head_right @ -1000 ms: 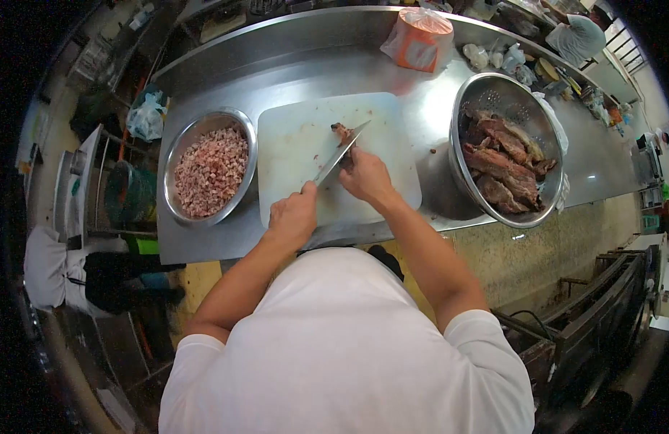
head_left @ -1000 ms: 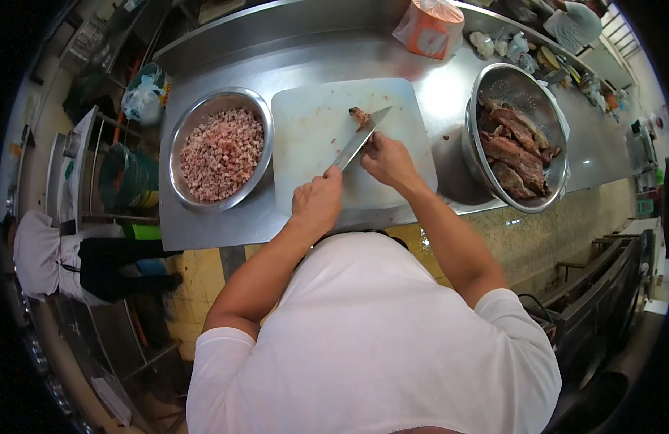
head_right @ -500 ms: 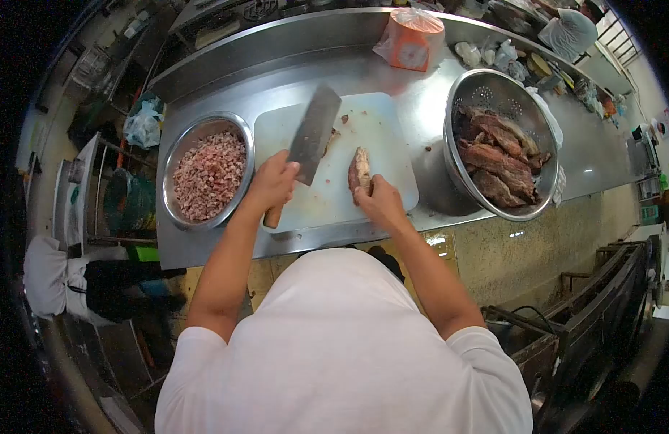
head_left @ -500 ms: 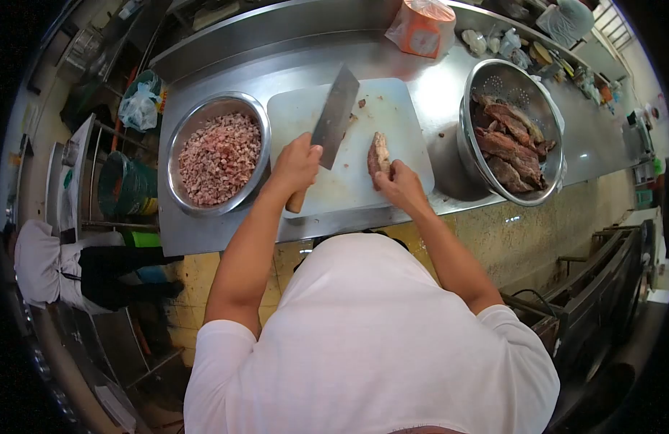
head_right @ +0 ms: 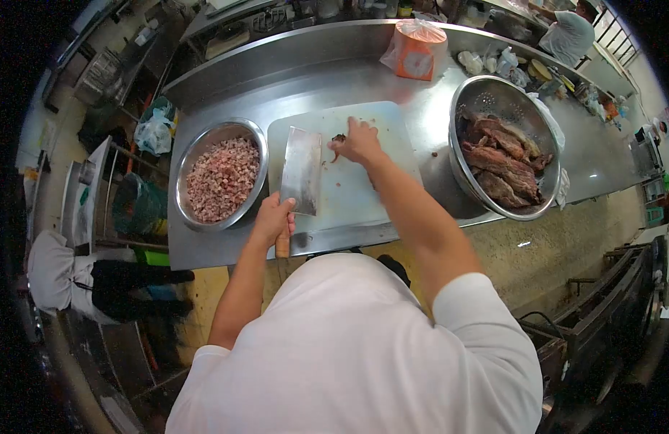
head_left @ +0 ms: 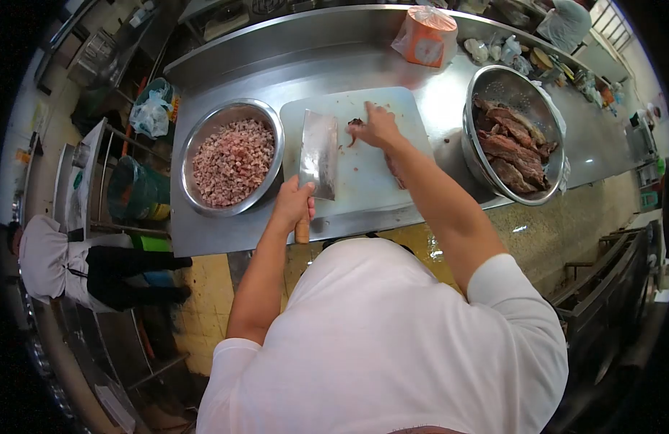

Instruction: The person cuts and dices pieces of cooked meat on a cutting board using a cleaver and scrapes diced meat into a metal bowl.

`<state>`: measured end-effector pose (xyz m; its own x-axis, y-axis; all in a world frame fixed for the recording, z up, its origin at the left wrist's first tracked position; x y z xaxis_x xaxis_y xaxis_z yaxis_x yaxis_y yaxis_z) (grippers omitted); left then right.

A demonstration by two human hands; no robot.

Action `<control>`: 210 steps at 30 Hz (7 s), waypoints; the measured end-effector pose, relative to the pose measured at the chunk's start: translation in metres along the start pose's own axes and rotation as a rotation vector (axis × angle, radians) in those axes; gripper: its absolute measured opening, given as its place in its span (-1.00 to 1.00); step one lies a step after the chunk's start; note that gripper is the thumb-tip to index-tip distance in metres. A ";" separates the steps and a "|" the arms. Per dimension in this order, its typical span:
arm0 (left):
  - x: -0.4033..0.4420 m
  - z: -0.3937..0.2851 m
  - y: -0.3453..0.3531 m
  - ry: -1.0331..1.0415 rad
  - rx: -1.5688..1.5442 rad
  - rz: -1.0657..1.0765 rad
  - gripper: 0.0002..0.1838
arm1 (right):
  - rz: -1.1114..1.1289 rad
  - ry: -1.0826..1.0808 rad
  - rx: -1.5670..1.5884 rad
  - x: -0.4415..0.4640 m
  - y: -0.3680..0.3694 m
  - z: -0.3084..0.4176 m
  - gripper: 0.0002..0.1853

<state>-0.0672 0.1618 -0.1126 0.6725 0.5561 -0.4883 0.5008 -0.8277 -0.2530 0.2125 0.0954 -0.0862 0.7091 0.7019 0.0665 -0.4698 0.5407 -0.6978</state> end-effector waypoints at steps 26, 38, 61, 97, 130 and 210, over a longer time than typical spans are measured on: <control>-0.022 -0.033 0.002 0.071 0.256 -0.046 -0.81 | 0.269 -0.002 -0.061 -0.111 -0.053 -0.039 -0.31; -0.032 -0.025 0.000 0.061 0.224 -0.056 -0.82 | 0.126 -0.530 0.034 -0.103 -0.046 0.017 -0.48; -0.049 -0.058 0.006 0.227 0.708 -0.075 -0.73 | 0.236 -0.502 0.159 -0.089 -0.035 -0.007 -0.60; -0.047 -0.073 0.045 0.126 1.142 0.064 -0.75 | 0.070 -0.611 0.180 -0.089 -0.016 -0.018 -0.47; -0.051 -0.075 0.051 0.063 1.116 0.072 -0.76 | 0.120 -0.623 0.281 -0.092 -0.018 -0.021 -0.52; -0.017 -0.108 0.051 0.279 1.217 -0.058 -0.78 | -0.100 -0.529 0.416 -0.071 -0.011 -0.023 -0.75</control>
<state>0.0056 0.1180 -0.0274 0.8334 0.4675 -0.2948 -0.1950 -0.2504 -0.9483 0.1799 0.0290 -0.0999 0.4564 0.7146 0.5302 -0.6536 0.6735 -0.3451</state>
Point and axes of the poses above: each hand's wrist, its own x-axis towards the middle knuckle, its own y-axis out of the palm, z = x × y, the point moved 7 cm from there along x, towards the middle knuckle, and after that the axes turned 14 degrees about x, right-handed, at the moved point
